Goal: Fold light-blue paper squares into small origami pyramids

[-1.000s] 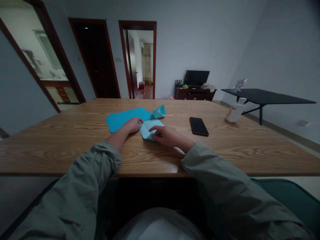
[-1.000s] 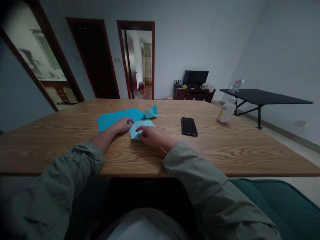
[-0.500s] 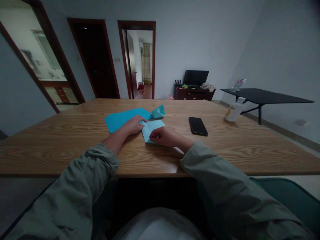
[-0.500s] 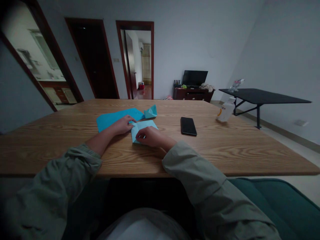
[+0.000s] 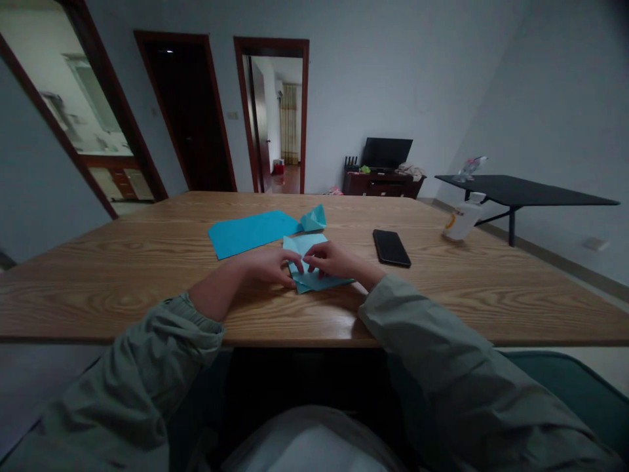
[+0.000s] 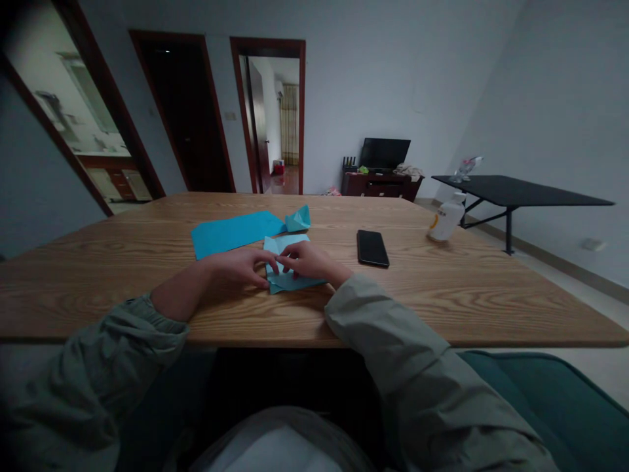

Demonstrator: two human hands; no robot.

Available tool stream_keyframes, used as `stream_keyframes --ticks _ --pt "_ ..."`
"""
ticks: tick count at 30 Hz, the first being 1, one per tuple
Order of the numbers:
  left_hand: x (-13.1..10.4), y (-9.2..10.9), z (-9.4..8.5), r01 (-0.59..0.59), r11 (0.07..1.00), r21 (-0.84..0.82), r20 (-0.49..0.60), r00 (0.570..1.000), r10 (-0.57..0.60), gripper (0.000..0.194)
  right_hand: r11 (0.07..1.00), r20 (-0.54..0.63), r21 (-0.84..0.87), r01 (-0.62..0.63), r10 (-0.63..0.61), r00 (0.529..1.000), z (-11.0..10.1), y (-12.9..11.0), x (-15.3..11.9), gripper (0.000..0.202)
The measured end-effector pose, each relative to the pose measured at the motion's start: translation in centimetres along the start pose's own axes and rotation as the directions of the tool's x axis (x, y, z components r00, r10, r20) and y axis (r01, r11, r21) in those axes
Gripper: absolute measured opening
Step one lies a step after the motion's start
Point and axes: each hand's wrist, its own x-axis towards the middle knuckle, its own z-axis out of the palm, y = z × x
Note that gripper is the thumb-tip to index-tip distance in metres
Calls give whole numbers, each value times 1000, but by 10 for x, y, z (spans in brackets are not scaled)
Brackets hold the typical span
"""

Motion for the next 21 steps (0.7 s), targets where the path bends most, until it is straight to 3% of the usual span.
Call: stream_keyframes --ticks 3,5,7,12,17,21 --pt "1 -2 -1 -85 996 -38 119 989 89 39 1000 -190 -3 -25 24 981 -14 17 7 25" --pt "1 -6 -1 -107 991 -80 120 986 117 40 986 -382 -112 -124 73 921 -24 30 10 19" --pt "1 -9 0 -107 988 -109 113 986 119 43 956 -475 -145 -256 160 865 -31 41 10 19" --pt "0 -9 1 -112 989 -96 97 988 121 40 925 -450 -7 -380 336 827 -32 47 7 23" --pt "0 -8 0 -57 998 -35 87 994 60 47 908 -365 64 -415 408 837 -29 43 6 26" --pt "2 -12 2 -68 997 -34 52 996 69 50 875 -359 206 -437 483 798 -30 43 5 40"
